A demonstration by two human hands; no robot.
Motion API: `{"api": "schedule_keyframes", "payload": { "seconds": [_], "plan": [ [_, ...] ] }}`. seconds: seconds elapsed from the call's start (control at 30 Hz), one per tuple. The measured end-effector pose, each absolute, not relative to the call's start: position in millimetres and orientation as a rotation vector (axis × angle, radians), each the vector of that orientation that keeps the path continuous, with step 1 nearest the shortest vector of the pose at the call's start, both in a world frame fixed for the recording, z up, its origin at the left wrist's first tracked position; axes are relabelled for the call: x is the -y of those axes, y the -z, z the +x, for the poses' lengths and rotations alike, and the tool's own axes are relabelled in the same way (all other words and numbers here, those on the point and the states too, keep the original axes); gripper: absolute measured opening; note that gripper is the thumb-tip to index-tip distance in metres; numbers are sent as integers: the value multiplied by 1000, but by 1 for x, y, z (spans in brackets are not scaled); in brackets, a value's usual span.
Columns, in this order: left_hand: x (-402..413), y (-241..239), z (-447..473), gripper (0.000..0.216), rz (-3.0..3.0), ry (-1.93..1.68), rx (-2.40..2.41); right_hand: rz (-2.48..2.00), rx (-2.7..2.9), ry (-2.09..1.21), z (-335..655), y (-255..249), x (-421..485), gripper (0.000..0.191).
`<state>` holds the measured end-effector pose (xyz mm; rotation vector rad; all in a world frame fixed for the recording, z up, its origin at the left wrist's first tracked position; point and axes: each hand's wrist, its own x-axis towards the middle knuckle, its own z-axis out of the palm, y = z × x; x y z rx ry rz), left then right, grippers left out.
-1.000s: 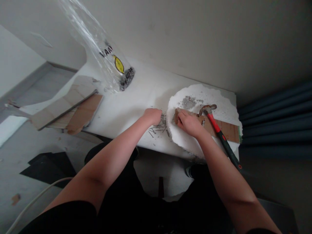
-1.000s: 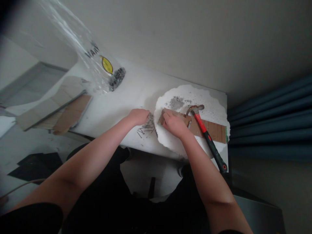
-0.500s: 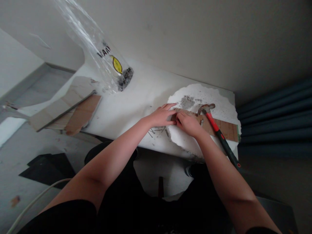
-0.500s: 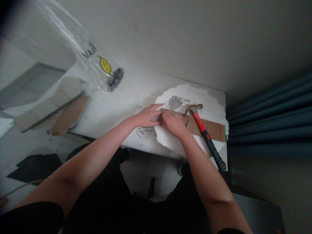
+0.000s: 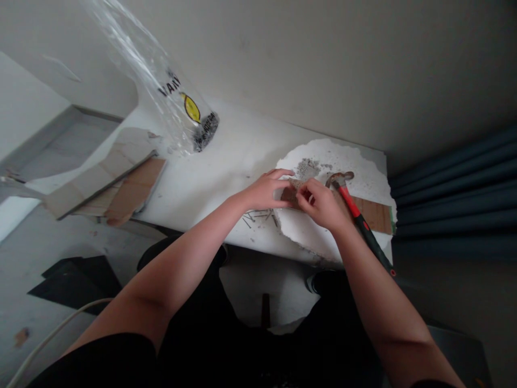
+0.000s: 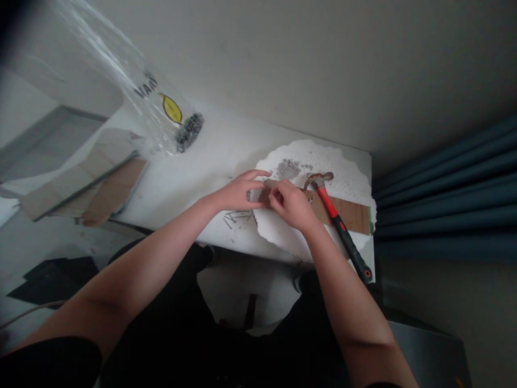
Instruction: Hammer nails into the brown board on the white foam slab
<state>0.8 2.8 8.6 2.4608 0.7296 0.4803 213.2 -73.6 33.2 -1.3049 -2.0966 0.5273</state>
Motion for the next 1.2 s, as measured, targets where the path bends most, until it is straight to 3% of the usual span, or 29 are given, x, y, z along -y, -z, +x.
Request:
{"api": "schedule_keyframes", "payload": {
  "seconds": [0.23,0.53,0.8,1.2],
  "plan": [
    [-2,-7,6,13,2638,-367,-757,-1456,1816,-552,204,-18,65,10],
    [2,2,9,15,2801,-282,-724,-1404,1847,-1069,215,6,58,17],
    [5,-2,12,18,2741,-288,-770,-1452,1799,-1182,212,5,50,28],
    [-2,-10,3,22,2335,-651,-986,-1483,1752,-1295,209,-4,49,21]
  ]
}}
